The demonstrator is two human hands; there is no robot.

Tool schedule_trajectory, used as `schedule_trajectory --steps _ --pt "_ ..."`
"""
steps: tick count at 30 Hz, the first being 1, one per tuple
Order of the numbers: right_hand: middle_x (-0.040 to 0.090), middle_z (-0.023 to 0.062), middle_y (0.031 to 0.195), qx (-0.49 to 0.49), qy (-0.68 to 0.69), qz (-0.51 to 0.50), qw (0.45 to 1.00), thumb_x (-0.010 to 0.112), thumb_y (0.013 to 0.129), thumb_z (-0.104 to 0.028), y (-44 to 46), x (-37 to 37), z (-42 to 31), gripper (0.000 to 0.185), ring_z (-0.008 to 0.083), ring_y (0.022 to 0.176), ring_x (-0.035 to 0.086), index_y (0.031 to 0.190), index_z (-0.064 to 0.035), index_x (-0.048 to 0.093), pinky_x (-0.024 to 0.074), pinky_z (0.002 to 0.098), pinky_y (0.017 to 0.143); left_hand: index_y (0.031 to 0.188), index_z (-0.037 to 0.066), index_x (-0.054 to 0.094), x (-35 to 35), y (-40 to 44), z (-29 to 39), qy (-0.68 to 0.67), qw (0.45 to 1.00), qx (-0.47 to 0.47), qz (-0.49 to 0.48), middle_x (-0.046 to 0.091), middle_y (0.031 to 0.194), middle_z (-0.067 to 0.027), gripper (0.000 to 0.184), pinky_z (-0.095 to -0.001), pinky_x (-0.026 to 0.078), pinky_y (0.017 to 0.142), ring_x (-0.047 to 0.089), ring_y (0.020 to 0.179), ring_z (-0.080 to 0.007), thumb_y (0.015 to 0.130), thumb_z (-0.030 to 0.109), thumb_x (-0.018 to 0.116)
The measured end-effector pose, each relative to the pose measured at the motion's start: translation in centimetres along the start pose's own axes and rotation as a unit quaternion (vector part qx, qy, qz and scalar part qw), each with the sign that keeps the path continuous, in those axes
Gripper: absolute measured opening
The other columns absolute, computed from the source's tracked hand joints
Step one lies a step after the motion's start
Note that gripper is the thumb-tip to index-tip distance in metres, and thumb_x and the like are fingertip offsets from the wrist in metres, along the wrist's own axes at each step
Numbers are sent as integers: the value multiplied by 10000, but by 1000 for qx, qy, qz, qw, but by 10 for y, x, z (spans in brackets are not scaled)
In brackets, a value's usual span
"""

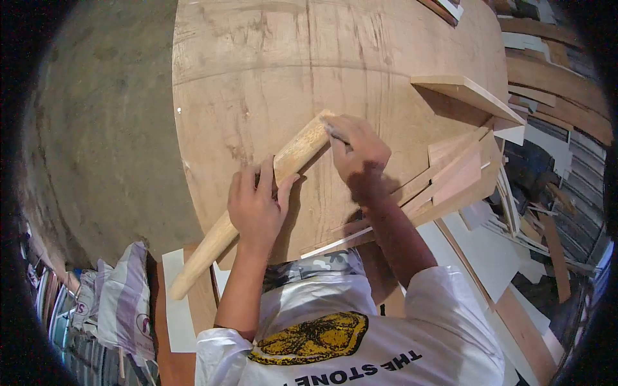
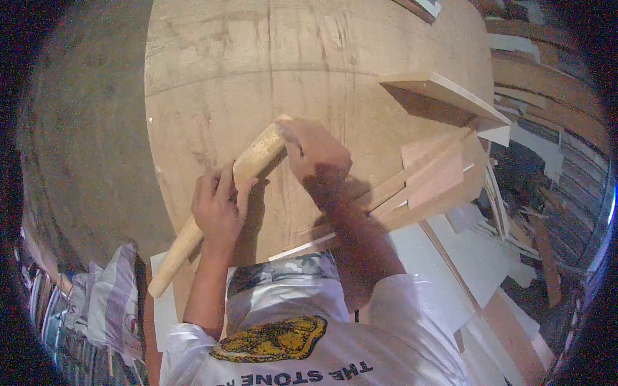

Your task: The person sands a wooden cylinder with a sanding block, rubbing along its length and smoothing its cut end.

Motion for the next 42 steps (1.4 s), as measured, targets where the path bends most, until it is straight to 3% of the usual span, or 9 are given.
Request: schedule_trajectory --steps 7,14,20,23,26,32,35,38,42 --pt "785 143 1092 -75 42 -106 991 761 888 -24 -41 21 -27 264 346 1001 763 1145 -76 796 616 425 870 1217 39 764 0 -4 8 11 999 32 15 658 972 -93 469 -415 541 729 641 855 -287 901 376 848" --pt "787 115 1050 60 -16 27 998 755 841 10 -11 -1 -13 322 312 983 777 1114 -146 825 629 396 829 1230 43 760 3 -4 9 13 1000 3 9 658 978 -92 481 -420 541 732 638 855 -287 894 374 855" --pt "773 130 1145 -95 -8 -44 995 746 849 20 -26 10 3 368 312 985 769 1172 -143 817 629 383 822 1233 43 760 3 -2 6 -2 1000 1 8 648 963 -89 495 -414 535 718 630 839 -281 879 371 869" --pt "769 111 1155 45 -47 20 998 742 847 19 -3 -2 8 378 300 1000 765 1171 -159 819 630 389 829 1225 40 764 3 0 6 -1 1000 -8 11 641 954 -87 487 -416 533 716 626 836 -281 881 369 867" --pt "771 98 1128 -13 -69 -15 997 747 852 9 -18 8 -20 361 283 997 766 1163 -160 820 631 386 827 1209 36 770 4 0 7 5 1000 -4 15 637 944 -87 479 -413 531 712 622 838 -281 881 371 866" --pt "751 113 1190 12 -30 -75 997 717 954 -198 -10 6 6 287 346 1112 728 1233 -141 757 605 456 915 1203 27 770 2 0 6 20 999 12 22 640 948 -98 479 -411 532 721 618 850 -287 887 375 857" --pt "769 97 1116 84 -110 23 990 757 879 -30 1 -1 11 321 293 1008 759 1162 -170 817 620 380 871 1211 24 765 3 0 8 17 1000 2 15 644 957 -103 488 -413 533 732 620 854 -291 888 378 855" --pt "769 87 1102 -33 -58 -47 997 767 873 -29 -27 18 -21 325 290 1004 759 1162 -168 820 623 377 854 1222 24 760 5 -1 7 11 1000 6 17 650 974 -106 505 -414 533 741 623 865 -294 881 384 857" --pt "768 94 1095 14 23 -123 992 798 857 -16 -23 19 -34 325 287 994 761 1163 -123 815 623 379 847 1250 26 750 1 -5 -2 -6 1000 2 9 667 1031 -117 547 -423 533 778 632 911 -305 865 399 864"
Point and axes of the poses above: each hand's wrist, its own y-axis towards the middle knuckle, its own x-axis out of the palm, z = x × y, the point moved 5 cm from there along y, towards the middle knuckle
